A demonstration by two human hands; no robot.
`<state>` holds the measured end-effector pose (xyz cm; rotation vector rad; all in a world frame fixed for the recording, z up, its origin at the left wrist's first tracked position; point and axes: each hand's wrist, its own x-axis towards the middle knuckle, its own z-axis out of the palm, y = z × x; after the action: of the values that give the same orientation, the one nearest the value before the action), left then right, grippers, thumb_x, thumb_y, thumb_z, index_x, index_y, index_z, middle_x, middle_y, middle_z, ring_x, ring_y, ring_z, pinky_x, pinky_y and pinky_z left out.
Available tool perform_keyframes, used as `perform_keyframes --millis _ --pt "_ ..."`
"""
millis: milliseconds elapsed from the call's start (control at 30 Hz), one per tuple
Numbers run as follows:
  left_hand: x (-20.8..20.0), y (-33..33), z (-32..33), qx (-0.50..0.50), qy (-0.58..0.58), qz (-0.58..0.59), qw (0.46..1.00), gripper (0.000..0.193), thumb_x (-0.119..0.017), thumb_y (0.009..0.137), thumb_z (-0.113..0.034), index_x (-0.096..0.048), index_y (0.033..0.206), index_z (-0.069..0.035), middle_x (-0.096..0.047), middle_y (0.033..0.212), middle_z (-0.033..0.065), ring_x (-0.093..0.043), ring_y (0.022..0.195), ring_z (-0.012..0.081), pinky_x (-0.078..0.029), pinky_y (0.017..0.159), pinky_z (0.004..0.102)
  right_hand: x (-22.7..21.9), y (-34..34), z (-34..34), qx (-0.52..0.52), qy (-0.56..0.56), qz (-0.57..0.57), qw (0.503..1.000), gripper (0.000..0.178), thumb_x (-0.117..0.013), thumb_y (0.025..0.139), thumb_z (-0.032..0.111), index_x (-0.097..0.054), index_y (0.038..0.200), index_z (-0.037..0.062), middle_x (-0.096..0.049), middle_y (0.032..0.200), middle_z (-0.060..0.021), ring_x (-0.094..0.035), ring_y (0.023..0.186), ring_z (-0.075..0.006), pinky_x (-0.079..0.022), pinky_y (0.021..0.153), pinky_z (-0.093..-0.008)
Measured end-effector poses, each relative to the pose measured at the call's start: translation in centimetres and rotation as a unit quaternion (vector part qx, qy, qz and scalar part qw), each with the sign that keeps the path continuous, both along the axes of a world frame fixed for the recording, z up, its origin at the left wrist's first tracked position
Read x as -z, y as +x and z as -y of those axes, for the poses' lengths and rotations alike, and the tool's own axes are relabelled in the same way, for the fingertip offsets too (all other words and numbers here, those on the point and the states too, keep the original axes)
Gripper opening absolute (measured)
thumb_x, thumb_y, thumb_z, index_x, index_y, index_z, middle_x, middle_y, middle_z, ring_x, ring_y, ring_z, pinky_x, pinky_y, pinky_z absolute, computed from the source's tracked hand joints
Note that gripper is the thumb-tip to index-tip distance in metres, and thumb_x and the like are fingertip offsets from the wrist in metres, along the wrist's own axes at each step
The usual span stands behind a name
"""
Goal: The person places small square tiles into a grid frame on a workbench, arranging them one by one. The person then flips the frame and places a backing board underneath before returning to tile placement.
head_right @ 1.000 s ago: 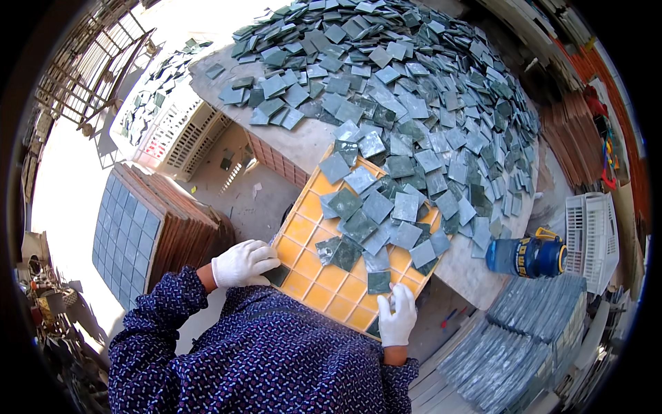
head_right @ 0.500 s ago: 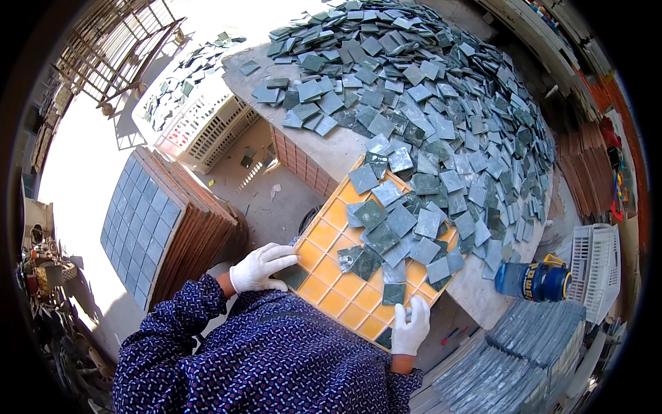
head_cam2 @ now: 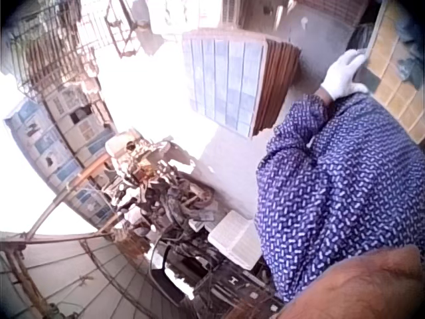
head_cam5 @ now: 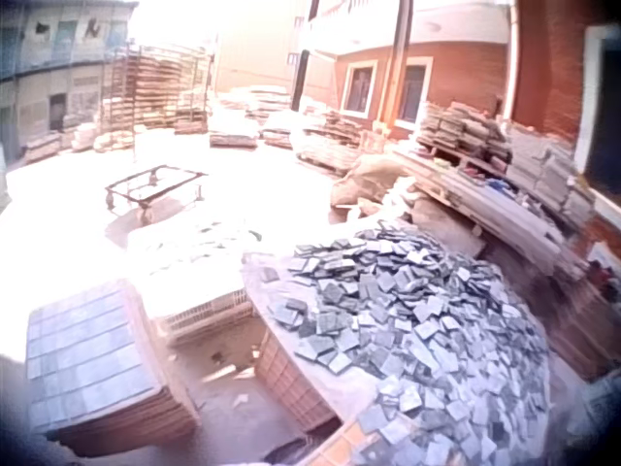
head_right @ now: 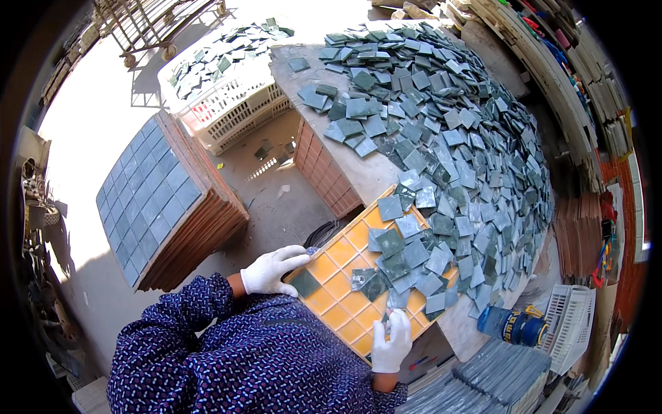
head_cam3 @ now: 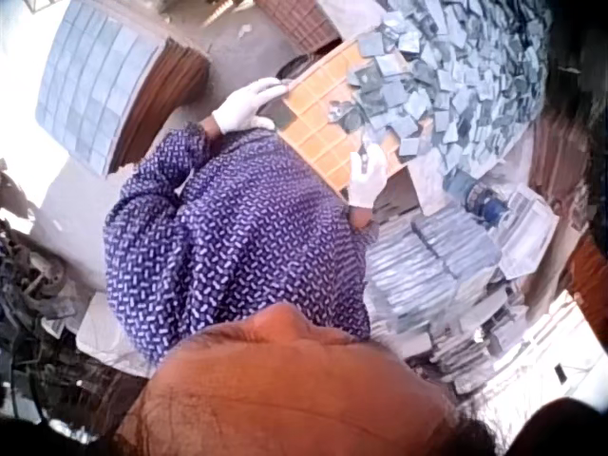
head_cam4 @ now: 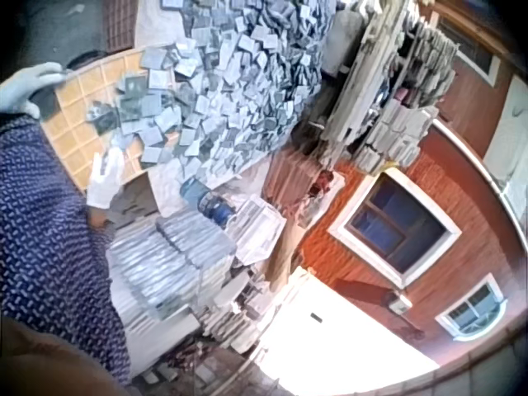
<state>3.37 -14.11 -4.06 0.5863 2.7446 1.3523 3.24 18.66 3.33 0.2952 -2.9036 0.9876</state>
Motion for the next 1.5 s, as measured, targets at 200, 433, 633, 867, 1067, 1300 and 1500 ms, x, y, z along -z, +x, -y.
perform_keyframes --millis 200,433,633,867,1067,1300,1500 --pt "0.5 1.4 0.7 -0.039 0.144 0.250 0.957 0.085 -0.076 0.069 -0.054 -0.047 0.131 -0.003 -0.057 0.105 0.0154 -0.057 0.096 0.0315 -0.046 0.087 0.0387 1.4 -1.0 6.1 -0.211 0.008 0.021 0.977 0.040 -0.073 0.077 0.015 -0.058 0.113 0.0053 -0.060 0.111 -0.0151 -0.063 0.088 -0.0319 -0.052 0.074 -0.0399" --pt "2.3 1.3 -2.4 -0.135 0.178 0.186 0.957 0.038 -0.061 0.089 -0.038 -0.058 0.106 -0.004 -0.060 0.095 0.0194 -0.059 0.090 0.0343 -0.047 0.081 0.0395 3.5 -0.5 10.6 -0.277 0.139 0.039 0.950 0.046 -0.068 0.081 0.020 -0.054 0.123 0.0058 -0.054 0.117 -0.0140 -0.059 0.100 -0.0329 -0.049 0.081 -0.0413" --pt "2.2 -0.4 -3.2 -0.169 0.230 0.269 0.920 0.036 -0.057 0.092 -0.038 -0.063 0.096 -0.003 -0.065 0.089 0.0175 -0.064 0.085 0.0314 -0.049 0.075 0.0380 2.9 -2.8 8.6 -0.283 0.052 0.092 0.953 0.043 -0.067 0.082 0.013 -0.055 0.122 0.0035 -0.055 0.113 -0.0139 -0.060 0.087 -0.0259 -0.050 0.075 -0.0378" --pt "1.0 -1.7 -5.0 -0.208 0.147 0.329 0.909 0.032 -0.067 0.083 -0.032 -0.067 0.096 -0.002 -0.067 0.083 0.0194 -0.065 0.077 0.0311 -0.050 0.072 0.0375 0.5 -1.8 4.2 -0.050 -0.066 0.115 0.990 0.033 -0.065 0.079 0.004 -0.061 0.111 0.0007 -0.061 0.097 -0.0112 -0.056 0.072 -0.0193 -0.048 0.070 -0.0338" --pt "2.0 -1.4 -4.6 -0.181 0.106 0.277 0.937 0.033 -0.066 0.085 -0.031 -0.064 0.095 0.000 -0.062 0.083 0.0218 -0.062 0.077 0.0321 -0.048 0.070 0.0388 -0.4 -0.3 1.6 -0.053 -0.051 0.090 0.993 0.031 -0.068 0.081 0.010 -0.060 0.109 0.0017 -0.062 0.102 -0.0147 -0.061 0.079 -0.0255 -0.050 0.073 -0.0368" --pt "2.3 -1.1 -3.5 -0.177 0.209 0.317 0.908 0.034 -0.063 0.089 -0.030 -0.061 0.102 0.002 -0.062 0.088 0.0212 -0.060 0.082 0.0285 -0.047 0.077 0.0326 0.6 0.4 -0.6 -0.002 -0.073 0.064 0.995 0.030 -0.069 0.080 0.008 -0.060 0.107 0.0007 -0.063 0.105 -0.0153 -0.063 0.081 -0.0258 -0.052 0.074 -0.0361" --pt "-2.1 -1.6 -5.0 -0.175 -0.139 0.170 0.960 0.041 -0.069 0.081 -0.031 -0.060 0.109 -0.004 -0.060 0.105 0.0171 -0.056 0.096 0.0335 -0.046 0.086 0.0391 1.5 0.9 -1.8 0.003 -0.048 0.028 0.998 0.026 -0.068 0.079 0.006 -0.061 0.104 0.0005 -0.063 0.104 -0.0150 -0.064 0.078 -0.0254 -0.052 0.071 -0.0347"
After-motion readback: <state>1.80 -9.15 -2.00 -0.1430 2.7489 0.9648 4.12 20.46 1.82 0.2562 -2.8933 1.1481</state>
